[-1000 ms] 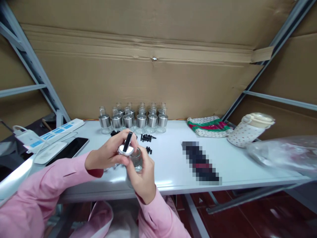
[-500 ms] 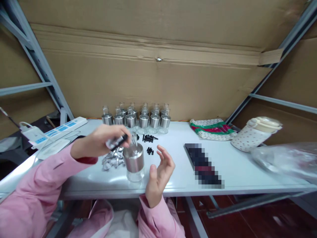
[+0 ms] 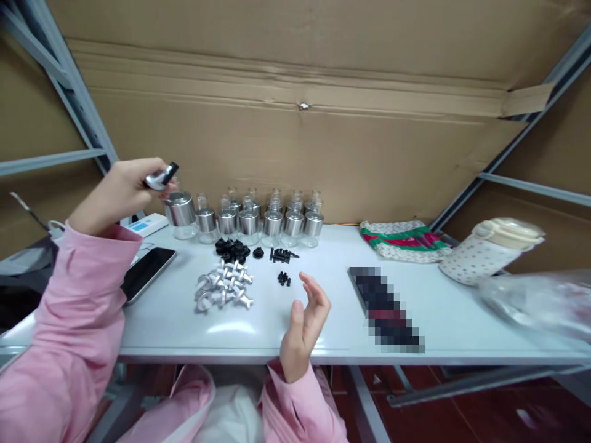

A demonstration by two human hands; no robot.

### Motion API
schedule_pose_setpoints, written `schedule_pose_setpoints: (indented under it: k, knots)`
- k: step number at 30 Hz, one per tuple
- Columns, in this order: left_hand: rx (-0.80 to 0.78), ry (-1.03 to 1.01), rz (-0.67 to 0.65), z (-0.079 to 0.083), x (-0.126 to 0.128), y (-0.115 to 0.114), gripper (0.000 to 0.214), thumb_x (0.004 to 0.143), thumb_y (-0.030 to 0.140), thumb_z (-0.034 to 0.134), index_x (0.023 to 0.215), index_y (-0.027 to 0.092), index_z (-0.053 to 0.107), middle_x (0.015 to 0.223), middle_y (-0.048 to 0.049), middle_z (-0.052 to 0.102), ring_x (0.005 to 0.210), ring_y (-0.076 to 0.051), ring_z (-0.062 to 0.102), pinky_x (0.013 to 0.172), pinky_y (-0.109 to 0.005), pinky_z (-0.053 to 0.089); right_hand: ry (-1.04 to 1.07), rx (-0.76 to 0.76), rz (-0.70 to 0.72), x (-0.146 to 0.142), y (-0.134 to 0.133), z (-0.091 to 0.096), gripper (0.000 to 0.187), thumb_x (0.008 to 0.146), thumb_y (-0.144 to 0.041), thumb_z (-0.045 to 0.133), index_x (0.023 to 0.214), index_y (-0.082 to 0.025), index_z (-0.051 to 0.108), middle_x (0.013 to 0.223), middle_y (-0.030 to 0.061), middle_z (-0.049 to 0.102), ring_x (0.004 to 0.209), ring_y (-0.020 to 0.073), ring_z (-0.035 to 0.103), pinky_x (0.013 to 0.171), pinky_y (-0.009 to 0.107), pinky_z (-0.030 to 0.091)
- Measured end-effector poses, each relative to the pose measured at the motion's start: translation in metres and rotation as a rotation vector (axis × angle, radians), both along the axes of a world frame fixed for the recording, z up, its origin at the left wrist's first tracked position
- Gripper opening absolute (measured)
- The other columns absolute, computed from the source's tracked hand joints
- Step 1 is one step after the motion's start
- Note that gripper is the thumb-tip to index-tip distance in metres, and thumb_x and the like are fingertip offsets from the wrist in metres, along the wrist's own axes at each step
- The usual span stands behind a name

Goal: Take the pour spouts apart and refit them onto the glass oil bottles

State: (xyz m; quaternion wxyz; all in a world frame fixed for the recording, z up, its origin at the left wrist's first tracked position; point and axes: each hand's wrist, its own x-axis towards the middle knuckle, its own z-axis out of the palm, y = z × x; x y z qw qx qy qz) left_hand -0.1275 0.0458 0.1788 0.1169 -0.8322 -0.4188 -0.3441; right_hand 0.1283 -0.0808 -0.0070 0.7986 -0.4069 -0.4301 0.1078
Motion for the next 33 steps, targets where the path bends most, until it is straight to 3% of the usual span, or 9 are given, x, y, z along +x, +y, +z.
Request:
schedule_pose_setpoints:
  k: [5, 9, 24, 28, 33]
  knots:
    - [-0.057, 0.098, 0.007, -0.008, -0.003, 0.026, 0.013, 0.077, 0.025, 0.049, 0.069, 0.015, 0.048, 0.067, 0.0027, 0.052, 0.063, -0.008, 0.043, 0.059, -0.019, 0.032, 0.006, -0.043, 0.022, 0.002, 0.0, -0.002, 0.026, 0.087, -0.028, 0.046, 0.112, -0.021, 0.046, 0.114, 0.0091, 0.053, 0.113, 0.0219, 0.051, 0.101, 0.05, 0.033]
    - [-0.146, 0.075, 0.024, -0.014, -0.005, 0.039, 0.007, 0.071, 0.024, 0.05, 0.069, 0.018, 0.047, 0.07, 0.0012, 0.057, 0.067, -0.013, 0.049, 0.062, -0.022, 0.034, -0.002, -0.074, 0.028, 0.003, -0.001, -0.002, 0.025, 0.087, -0.03, 0.047, 0.11, -0.02, 0.048, 0.109, 0.0084, 0.055, 0.109, 0.022, 0.052, 0.099, 0.049, 0.034]
    - [-0.239, 0.125, -0.063, -0.052, 0.003, 0.084, 0.01, 0.061, 0.015, 0.044, 0.07, 0.016, 0.049, 0.073, -0.0018, 0.059, 0.069, -0.015, 0.052, 0.063, -0.022, 0.035, -0.072, -0.125, 0.061, 0.003, -0.003, -0.002, 0.02, 0.089, -0.031, 0.045, 0.104, -0.019, 0.049, 0.094, 0.0057, 0.06, 0.094, 0.0194, 0.056, 0.091, 0.043, 0.037]
    - [-0.189, 0.139, -0.055, -0.061, 0.004, 0.094, 0.004, 0.066, 0.019, 0.045, 0.069, 0.017, 0.047, 0.074, -0.003, 0.058, 0.07, -0.015, 0.05, 0.064, -0.023, 0.035, -0.069, -0.138, 0.068, 0.004, -0.004, -0.002, 0.019, 0.089, -0.03, 0.045, 0.103, -0.019, 0.05, 0.094, 0.0057, 0.06, 0.094, 0.0192, 0.056, 0.092, 0.043, 0.036]
    - [-0.131, 0.134, -0.038, -0.072, 0.004, 0.103, 0.011, 0.076, 0.026, 0.044, 0.072, 0.017, 0.049, 0.074, -0.0033, 0.055, 0.068, -0.015, 0.046, 0.065, -0.024, 0.035, -0.091, -0.15, 0.041, 0.005, -0.004, -0.002, 0.018, 0.089, -0.03, 0.044, 0.102, -0.019, 0.052, 0.096, 0.006, 0.06, 0.096, 0.0195, 0.056, 0.091, 0.042, 0.038]
